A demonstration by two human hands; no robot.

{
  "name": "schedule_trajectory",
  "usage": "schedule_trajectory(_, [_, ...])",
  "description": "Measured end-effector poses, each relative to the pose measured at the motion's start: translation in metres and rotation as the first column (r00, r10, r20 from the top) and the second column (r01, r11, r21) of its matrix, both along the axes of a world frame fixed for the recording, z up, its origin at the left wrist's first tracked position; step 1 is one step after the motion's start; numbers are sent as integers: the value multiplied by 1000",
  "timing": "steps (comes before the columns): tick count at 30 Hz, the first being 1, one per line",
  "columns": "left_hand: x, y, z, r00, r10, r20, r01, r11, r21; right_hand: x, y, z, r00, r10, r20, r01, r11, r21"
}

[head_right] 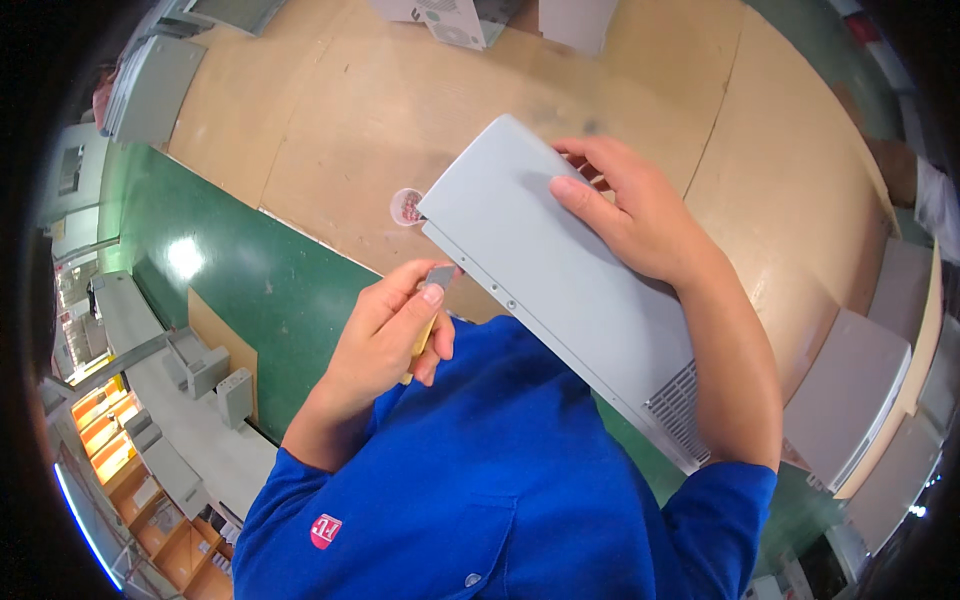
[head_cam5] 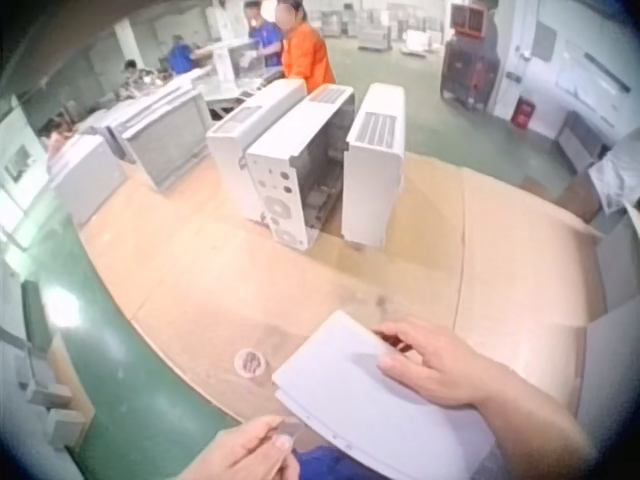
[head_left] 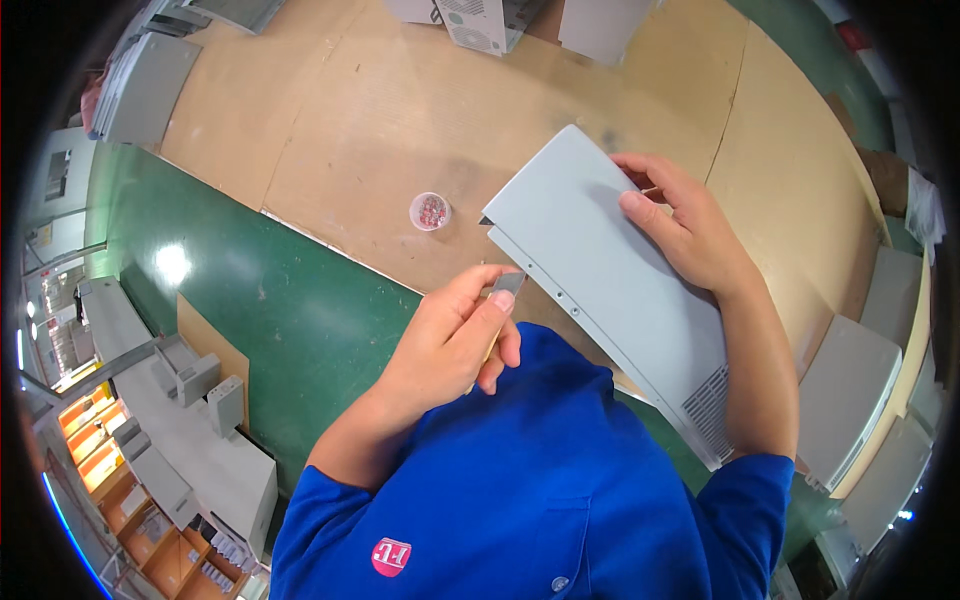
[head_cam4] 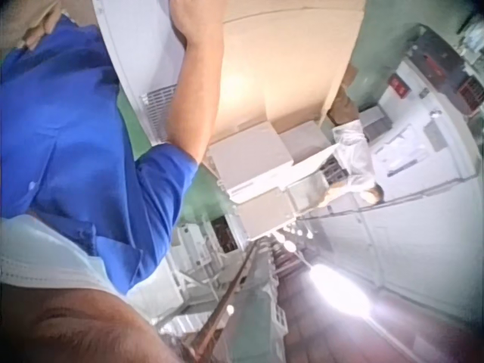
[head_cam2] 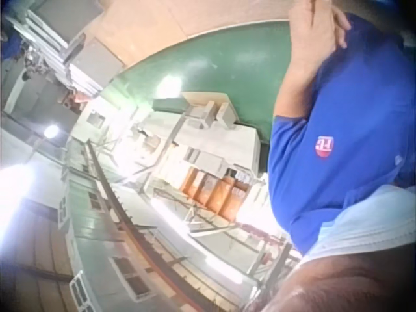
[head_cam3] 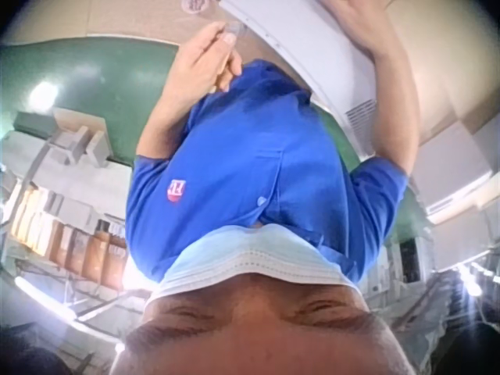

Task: The person deburrs metal appliance casings by hand, using a deburring tool to remove sharp edges and burrs.

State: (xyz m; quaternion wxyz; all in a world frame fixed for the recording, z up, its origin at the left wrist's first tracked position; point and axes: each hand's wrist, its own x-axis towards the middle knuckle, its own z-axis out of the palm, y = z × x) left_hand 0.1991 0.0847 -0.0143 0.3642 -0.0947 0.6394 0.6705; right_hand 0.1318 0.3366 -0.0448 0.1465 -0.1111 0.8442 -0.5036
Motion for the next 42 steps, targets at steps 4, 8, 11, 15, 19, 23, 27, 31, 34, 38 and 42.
schedule_trajectory(4, [3, 12, -6, 999, 54, 7, -54, 998, 14, 1, 0, -1, 1000, 8, -22, -8, 1000, 5])
schedule_trajectory(8, [7, 19, -7, 993, 115, 28, -116, 992, 40, 2, 1, -1, 1000, 8, -17, -8, 1000, -1])
schedule_trajectory(11, [7, 22, -5, 991, 130, 29, -131, 991, 16, 2, 2, 1, 999, 15, 29, -15, 1000, 5])
schedule_trajectory(15, [7, 23, -5, 989, 148, 13, -148, 989, -15, 0, 3, 2, 999, 34, 12, -34, 999, 39])
schedule_trajectory(19, [7, 24, -6, 987, 162, 1, -162, 986, -24, 0, 1, 1, 999, 33, 5, -33, 998, 52])
schedule_trajectory(23, [5, 26, 0, 989, 147, 9, -146, 986, -85, 4, 0, 2, 998, 46, -32, -43, 996, 84])
schedule_trajectory(27, [0, 21, -3, 985, 155, 74, -152, 987, -42, 4, -2, -3, 997, 23, -68, -17, 996, 88])
schedule_trajectory(31, [2, 14, -17, 990, 132, 58, -136, 989, 63, 3, -3, -4, 996, 9, -94, -5, 999, 40])
schedule_trajectory(34, [3, 13, -24, 991, 133, 34, -136, 983, 126, 3, -2, -6, 997, -6, -77, 7, 1000, 15])
schedule_trajectory(38, [10, 18, -33, 984, 176, -28, -170, 974, 148, 2, -2, -6, 996, -3, -88, 5, 1000, 24])
schedule_trajectory(42, [7, 18, -37, 979, 200, -33, -198, 979, 55, 3, 0, -7, 995, 3, -102, -1, 1000, 17])
